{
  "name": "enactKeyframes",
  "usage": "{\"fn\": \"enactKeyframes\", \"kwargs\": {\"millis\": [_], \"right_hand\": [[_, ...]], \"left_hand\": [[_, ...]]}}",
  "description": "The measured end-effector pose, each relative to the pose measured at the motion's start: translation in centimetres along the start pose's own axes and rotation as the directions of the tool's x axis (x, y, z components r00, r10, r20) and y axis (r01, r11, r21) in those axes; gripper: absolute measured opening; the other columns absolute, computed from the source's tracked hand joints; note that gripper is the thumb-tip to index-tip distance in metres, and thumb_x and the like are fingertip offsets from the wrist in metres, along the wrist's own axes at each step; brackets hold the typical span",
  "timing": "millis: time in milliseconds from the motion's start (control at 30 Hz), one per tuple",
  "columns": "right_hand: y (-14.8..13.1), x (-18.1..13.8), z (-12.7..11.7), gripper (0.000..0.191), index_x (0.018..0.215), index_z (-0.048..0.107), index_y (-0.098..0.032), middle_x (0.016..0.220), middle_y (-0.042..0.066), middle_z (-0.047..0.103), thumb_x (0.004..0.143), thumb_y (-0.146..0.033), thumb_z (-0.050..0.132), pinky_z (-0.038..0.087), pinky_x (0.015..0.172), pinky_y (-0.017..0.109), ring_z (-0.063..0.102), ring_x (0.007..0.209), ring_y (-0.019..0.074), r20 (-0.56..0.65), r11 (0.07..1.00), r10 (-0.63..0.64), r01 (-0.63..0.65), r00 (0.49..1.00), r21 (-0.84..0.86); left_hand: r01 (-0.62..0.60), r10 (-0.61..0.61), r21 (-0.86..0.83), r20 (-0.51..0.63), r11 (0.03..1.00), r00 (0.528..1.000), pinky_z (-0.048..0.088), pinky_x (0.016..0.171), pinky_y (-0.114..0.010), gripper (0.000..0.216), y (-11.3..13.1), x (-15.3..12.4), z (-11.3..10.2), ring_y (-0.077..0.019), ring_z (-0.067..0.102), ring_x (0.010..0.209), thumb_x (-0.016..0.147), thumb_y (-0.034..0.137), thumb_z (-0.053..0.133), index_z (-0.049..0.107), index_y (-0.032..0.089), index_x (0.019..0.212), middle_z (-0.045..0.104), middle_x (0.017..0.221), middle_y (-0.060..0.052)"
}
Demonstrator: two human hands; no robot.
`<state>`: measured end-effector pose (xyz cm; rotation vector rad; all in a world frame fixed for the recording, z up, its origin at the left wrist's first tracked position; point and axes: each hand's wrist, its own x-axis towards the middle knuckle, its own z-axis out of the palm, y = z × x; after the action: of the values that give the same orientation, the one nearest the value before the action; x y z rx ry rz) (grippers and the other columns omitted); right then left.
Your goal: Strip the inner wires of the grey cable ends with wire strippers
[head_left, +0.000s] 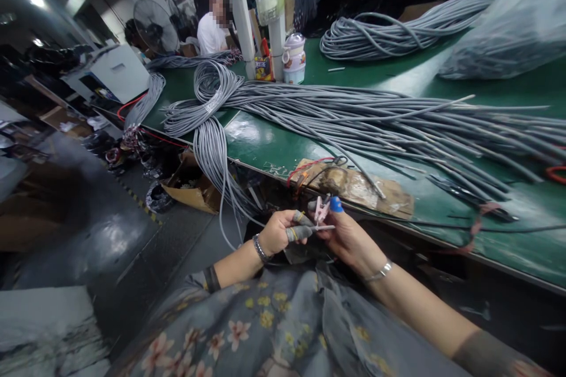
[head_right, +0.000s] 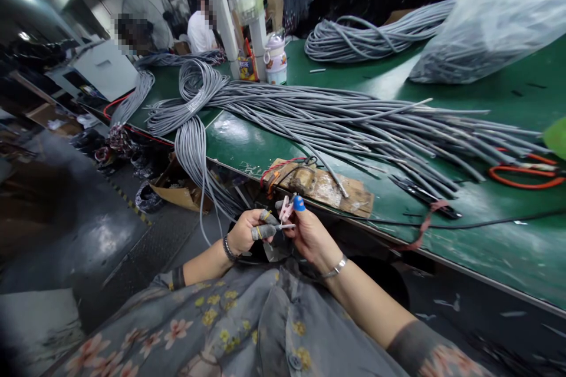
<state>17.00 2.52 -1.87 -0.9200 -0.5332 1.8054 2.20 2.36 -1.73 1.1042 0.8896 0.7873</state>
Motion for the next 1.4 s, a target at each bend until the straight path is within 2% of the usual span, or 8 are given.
{"fn": "enactKeyframes", "kwargs": {"millis": [233, 367, 567, 733, 833, 933, 1100, 1400], "right_hand": [[0.2, -0.7, -1.7, 0.054, 0.071, 0.057, -0.021, 0.058, -0.004, 0.049, 0.055, -0.068, 0.077, 0.013, 0.036, 0.021, 0.025, 0.042, 0.0063, 0.033, 0.998, 0.017, -0.015, 0.999, -0.064], [-0.1, -1.0, -2.7, 0.057, 0.071, 0.059, -0.019, 0.06, -0.003, 0.051, 0.055, -0.072, 0.073, 0.011, 0.037, 0.02, 0.017, 0.042, 0.0044, 0.054, 0.984, 0.079, -0.069, 0.995, -0.165], [-1.3, -0.8, -1.6, 0.06, 0.065, 0.058, -0.018, 0.042, -0.007, 0.03, 0.061, -0.078, 0.066, 0.01, 0.038, 0.021, 0.016, 0.041, 0.0056, 0.08, 0.965, 0.033, -0.011, 0.996, -0.262], [-1.3, -0.4, -1.0, 0.058, 0.063, 0.054, -0.018, 0.049, -0.005, 0.042, 0.058, -0.073, 0.072, 0.011, 0.037, 0.02, 0.021, 0.042, 0.0047, 0.03, 0.968, -0.047, 0.053, 0.998, -0.245], [-1.1, -0.2, -1.0, 0.054, 0.061, 0.053, -0.018, 0.049, -0.005, 0.041, 0.059, -0.068, 0.075, 0.011, 0.036, 0.02, 0.023, 0.042, 0.0049, -0.015, 0.973, -0.041, 0.037, 0.999, -0.229], [-1.1, -0.1, -0.9, 0.052, 0.059, 0.053, -0.018, 0.048, -0.005, 0.038, 0.055, -0.063, 0.08, 0.015, 0.036, 0.019, 0.026, 0.043, 0.0053, -0.024, 0.977, -0.029, 0.023, 0.999, -0.211], [-1.1, -0.1, -0.8, 0.046, 0.066, 0.064, -0.017, 0.053, -0.001, 0.048, 0.056, -0.059, 0.081, 0.019, 0.036, 0.021, 0.032, 0.045, 0.0075, -0.011, 0.979, -0.072, 0.068, 0.997, -0.191], [-0.9, -0.1, -0.5, 0.051, 0.064, 0.066, -0.017, 0.058, 0.002, 0.057, 0.051, -0.063, 0.082, 0.021, 0.036, 0.021, 0.032, 0.046, 0.007, -0.021, 0.981, -0.102, 0.097, 0.995, -0.169]], "left_hand": [[0.096, -0.108, 0.075, 0.183, 0.993, 0.977, 0.04, 0.048, -0.021, 0.06, -0.7, -2.2, -0.6, -0.0075, 0.051, 0.046, 0.048, 0.063, 0.08, 0.065, 0.01, 0.069, 0.059, 0.053, -0.001], [0.041, -0.052, 0.093, 0.11, 0.995, 0.993, 0.042, 0.052, -0.021, 0.057, -0.9, -3.0, -0.9, -0.0081, 0.052, 0.049, 0.051, 0.063, 0.079, 0.065, 0.01, 0.067, 0.06, 0.055, -0.002], [0.024, -0.026, 0.043, 0.047, 0.999, 0.999, 0.045, 0.052, -0.023, 0.059, -0.4, -2.3, -1.3, -0.01, 0.054, 0.049, 0.049, 0.063, 0.08, 0.067, 0.009, 0.071, 0.06, 0.054, -0.001], [-0.029, 0.029, -0.006, -0.012, 1.0, 1.0, 0.043, 0.053, -0.022, 0.056, 0.3, -1.3, -1.0, -0.0086, 0.053, 0.049, 0.051, 0.059, 0.081, 0.064, 0.01, 0.071, 0.059, 0.054, 0.0], [-0.027, 0.026, -0.032, -0.028, 0.999, 0.999, 0.04, 0.052, -0.022, 0.057, 0.4, -0.7, -0.6, -0.0071, 0.051, 0.048, 0.049, 0.059, 0.082, 0.06, 0.011, 0.07, 0.058, 0.053, 0.001], [-0.012, 0.011, -0.043, -0.016, 0.999, 1.0, 0.038, 0.05, -0.02, 0.059, 0.2, -0.2, -0.2, -0.006, 0.049, 0.046, 0.048, 0.061, 0.081, 0.057, 0.012, 0.069, 0.057, 0.052, 0.002], [0.0, 0.001, -0.037, 0.029, 0.999, 1.0, 0.037, 0.049, -0.02, 0.057, -0.3, 0.2, 0.0, -0.0059, 0.049, 0.046, 0.051, 0.059, 0.081, 0.057, 0.012, 0.071, 0.056, 0.053, 0.003], [0.012, -0.011, -0.036, 0.031, 0.999, 0.999, 0.035, 0.048, -0.019, 0.058, 0.4, 0.1, 0.1, -0.0053, 0.048, 0.044, 0.05, 0.061, 0.08, 0.056, 0.012, 0.07, 0.056, 0.052, 0.003]]}}
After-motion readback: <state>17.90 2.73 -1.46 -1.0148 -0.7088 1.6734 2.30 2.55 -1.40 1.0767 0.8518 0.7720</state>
